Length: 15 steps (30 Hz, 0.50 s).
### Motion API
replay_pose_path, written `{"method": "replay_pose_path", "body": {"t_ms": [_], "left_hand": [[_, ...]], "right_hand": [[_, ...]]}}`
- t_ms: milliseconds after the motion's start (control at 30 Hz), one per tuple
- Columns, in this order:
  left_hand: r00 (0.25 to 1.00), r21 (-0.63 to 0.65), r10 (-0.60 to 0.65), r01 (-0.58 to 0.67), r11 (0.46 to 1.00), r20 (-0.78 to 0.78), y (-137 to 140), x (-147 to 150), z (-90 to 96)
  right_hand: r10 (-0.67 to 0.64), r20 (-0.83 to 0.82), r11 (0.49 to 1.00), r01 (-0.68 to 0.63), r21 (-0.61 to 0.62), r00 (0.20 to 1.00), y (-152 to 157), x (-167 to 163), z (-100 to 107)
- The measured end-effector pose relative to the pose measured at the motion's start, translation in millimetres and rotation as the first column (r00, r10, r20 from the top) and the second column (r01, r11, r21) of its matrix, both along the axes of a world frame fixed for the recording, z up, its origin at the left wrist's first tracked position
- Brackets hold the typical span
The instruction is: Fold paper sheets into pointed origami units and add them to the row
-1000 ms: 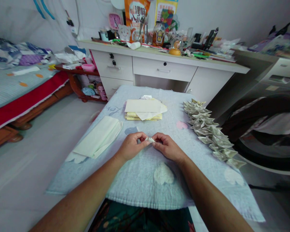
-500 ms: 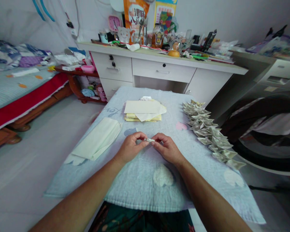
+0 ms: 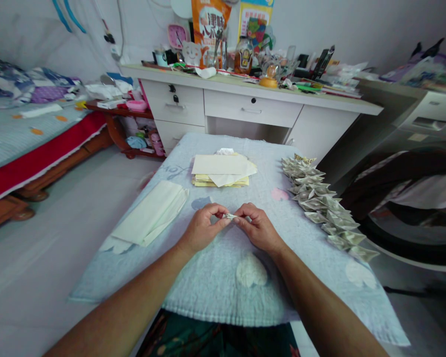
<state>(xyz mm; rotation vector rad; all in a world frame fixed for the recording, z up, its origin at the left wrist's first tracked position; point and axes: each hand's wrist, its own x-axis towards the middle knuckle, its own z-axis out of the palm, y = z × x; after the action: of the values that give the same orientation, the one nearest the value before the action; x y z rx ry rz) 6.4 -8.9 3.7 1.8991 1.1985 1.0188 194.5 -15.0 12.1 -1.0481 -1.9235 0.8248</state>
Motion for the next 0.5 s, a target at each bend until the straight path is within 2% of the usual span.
{"method": "replay_pose_path", "body": {"t_ms": [367, 500], "left_hand": [[0.999, 0.015, -0.013, 0.014, 1.000, -0.048, 1.4, -0.9, 1.3], [1.000, -0.010, -0.012, 0.012, 1.000, -0.026, -0.7, 0.8, 1.9]], "right_hand": [[0.030, 0.044, 0.999, -0.029, -0.024, 0.999, 1.0, -2.1, 0.0], [0.019, -0.016, 0.996, -0.020, -0.091, 1.000, 0.9, -1.3, 0.0]]}}
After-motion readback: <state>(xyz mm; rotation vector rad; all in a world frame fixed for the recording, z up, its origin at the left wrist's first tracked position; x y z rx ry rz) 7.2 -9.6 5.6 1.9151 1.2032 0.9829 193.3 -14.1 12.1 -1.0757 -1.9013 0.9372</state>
